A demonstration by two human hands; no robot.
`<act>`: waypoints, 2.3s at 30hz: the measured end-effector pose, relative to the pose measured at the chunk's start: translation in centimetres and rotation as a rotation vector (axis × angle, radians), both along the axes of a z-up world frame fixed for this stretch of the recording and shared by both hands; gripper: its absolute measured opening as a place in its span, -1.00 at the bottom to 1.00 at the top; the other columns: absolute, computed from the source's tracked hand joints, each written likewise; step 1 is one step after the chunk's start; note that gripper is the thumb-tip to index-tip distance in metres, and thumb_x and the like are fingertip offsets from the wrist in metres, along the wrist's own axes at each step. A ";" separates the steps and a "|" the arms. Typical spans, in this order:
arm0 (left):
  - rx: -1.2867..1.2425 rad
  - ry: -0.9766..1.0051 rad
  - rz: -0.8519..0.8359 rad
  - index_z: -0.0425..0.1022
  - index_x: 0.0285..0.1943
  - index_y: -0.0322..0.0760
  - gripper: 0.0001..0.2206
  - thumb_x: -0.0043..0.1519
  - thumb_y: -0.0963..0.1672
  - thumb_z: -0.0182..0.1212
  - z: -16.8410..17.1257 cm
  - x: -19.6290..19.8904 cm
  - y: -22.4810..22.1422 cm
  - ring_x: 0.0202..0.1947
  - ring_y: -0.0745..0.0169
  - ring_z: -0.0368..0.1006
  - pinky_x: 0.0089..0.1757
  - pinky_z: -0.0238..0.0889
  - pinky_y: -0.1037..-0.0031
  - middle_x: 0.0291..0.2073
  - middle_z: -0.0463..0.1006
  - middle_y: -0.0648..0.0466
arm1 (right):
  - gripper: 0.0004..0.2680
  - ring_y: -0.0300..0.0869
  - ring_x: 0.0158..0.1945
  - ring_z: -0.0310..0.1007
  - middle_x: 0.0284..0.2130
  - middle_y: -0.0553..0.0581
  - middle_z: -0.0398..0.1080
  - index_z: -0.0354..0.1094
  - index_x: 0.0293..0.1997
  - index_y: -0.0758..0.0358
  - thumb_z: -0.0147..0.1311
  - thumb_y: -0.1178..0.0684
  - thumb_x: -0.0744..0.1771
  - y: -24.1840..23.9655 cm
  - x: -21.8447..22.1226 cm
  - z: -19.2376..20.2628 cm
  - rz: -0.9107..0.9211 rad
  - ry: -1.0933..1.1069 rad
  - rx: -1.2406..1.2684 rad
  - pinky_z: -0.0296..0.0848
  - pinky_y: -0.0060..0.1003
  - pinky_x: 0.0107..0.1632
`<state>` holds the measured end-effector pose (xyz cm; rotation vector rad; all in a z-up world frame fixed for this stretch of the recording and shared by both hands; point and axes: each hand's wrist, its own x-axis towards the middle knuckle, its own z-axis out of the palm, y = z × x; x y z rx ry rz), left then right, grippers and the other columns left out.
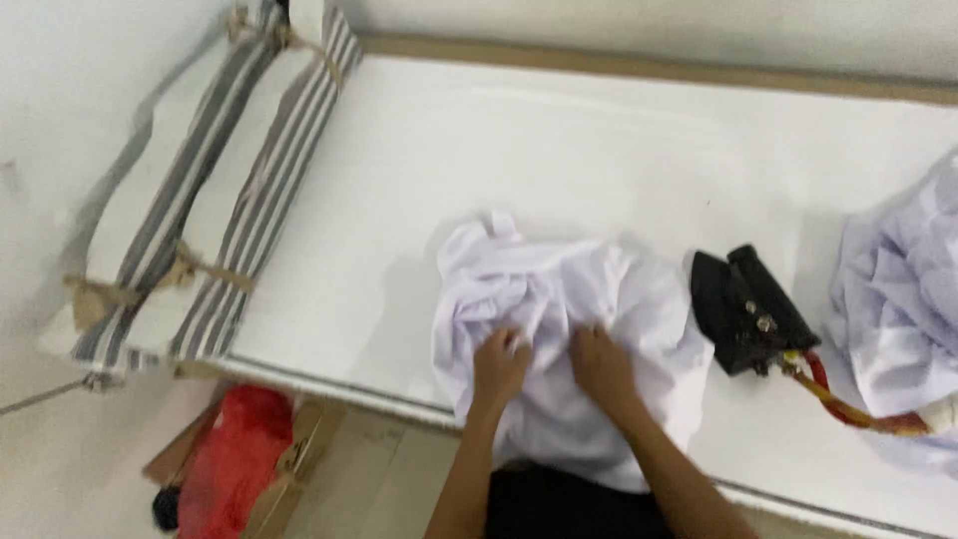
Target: The person is ironing white short-sleeved shirts on a professional ironing table, pressing the collar, sleeves, and body to remove wrinkles.
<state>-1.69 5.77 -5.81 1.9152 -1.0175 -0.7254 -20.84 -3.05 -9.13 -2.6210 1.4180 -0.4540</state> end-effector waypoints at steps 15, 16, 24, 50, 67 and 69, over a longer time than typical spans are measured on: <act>0.388 0.081 0.044 -0.27 0.63 -0.14 0.14 -0.05 0.20 0.41 13.3 3.4 -0.6 0.46 -0.16 0.02 0.24 0.18 0.03 0.49 0.01 -0.17 | -0.16 0.28 0.29 0.22 0.36 0.32 0.09 -0.18 0.56 -0.09 0.31 -0.43 0.17 -9.3 1.4 10.1 -0.046 0.312 0.223 0.30 0.27 0.17; 0.392 0.084 0.047 -0.27 0.63 -0.14 0.14 -0.05 0.20 0.41 10.9 3.3 -1.2 0.46 -0.16 0.02 0.24 0.18 0.03 0.49 0.01 -0.17 | -0.16 0.28 0.29 0.22 0.36 0.32 0.09 -0.18 0.56 -0.09 0.31 -0.43 0.17 -9.1 1.3 9.8 -0.043 0.315 0.227 0.30 0.27 0.17; -0.649 -0.180 0.072 0.51 -0.21 -0.24 -0.44 0.43 0.16 -0.31 15.3 3.9 5.3 -0.31 0.20 0.52 -0.20 0.39 0.36 -0.32 0.54 0.08 | -0.89 -0.22 -0.34 0.15 -0.28 0.09 0.34 0.35 -0.03 0.24 0.21 0.27 0.42 -2.0 -7.2 13.4 -0.273 -0.715 -0.137 0.13 -0.29 -0.32; 0.067 -0.187 0.098 0.54 -0.07 -0.13 -0.88 0.29 -0.11 0.13 11.6 -0.2 9.8 -0.36 0.25 0.51 -0.34 0.38 0.40 -0.25 0.54 0.13 | -0.75 -0.14 -0.43 0.42 -0.36 0.06 0.39 0.52 0.01 0.19 0.15 0.29 0.27 3.7 -4.9 18.6 0.109 -0.292 0.187 0.45 -0.24 -0.33; -0.245 1.441 0.440 0.60 -0.13 -0.30 -0.88 0.17 -0.24 0.33 16.9 -2.9 7.0 -0.38 0.16 0.57 -0.39 0.44 0.40 -0.30 0.70 -0.02 | -0.80 -0.36 -0.46 0.24 -0.54 -0.14 0.29 0.42 -0.40 0.10 0.05 -0.03 0.42 2.4 -2.0 11.8 -0.240 -0.918 0.932 0.20 -0.43 -0.40; 0.023 2.105 0.006 0.56 0.10 -0.24 -0.53 0.20 0.12 0.26 16.8 -0.6 6.7 -0.10 -0.08 0.59 -0.13 0.49 0.22 -0.06 0.65 -0.14 | -0.54 -0.06 0.39 0.21 0.30 0.09 0.34 0.26 0.40 -0.07 -0.34 -0.38 0.42 -1.3 -9.0 -0.6 -0.734 -0.370 0.901 0.01 -0.19 0.46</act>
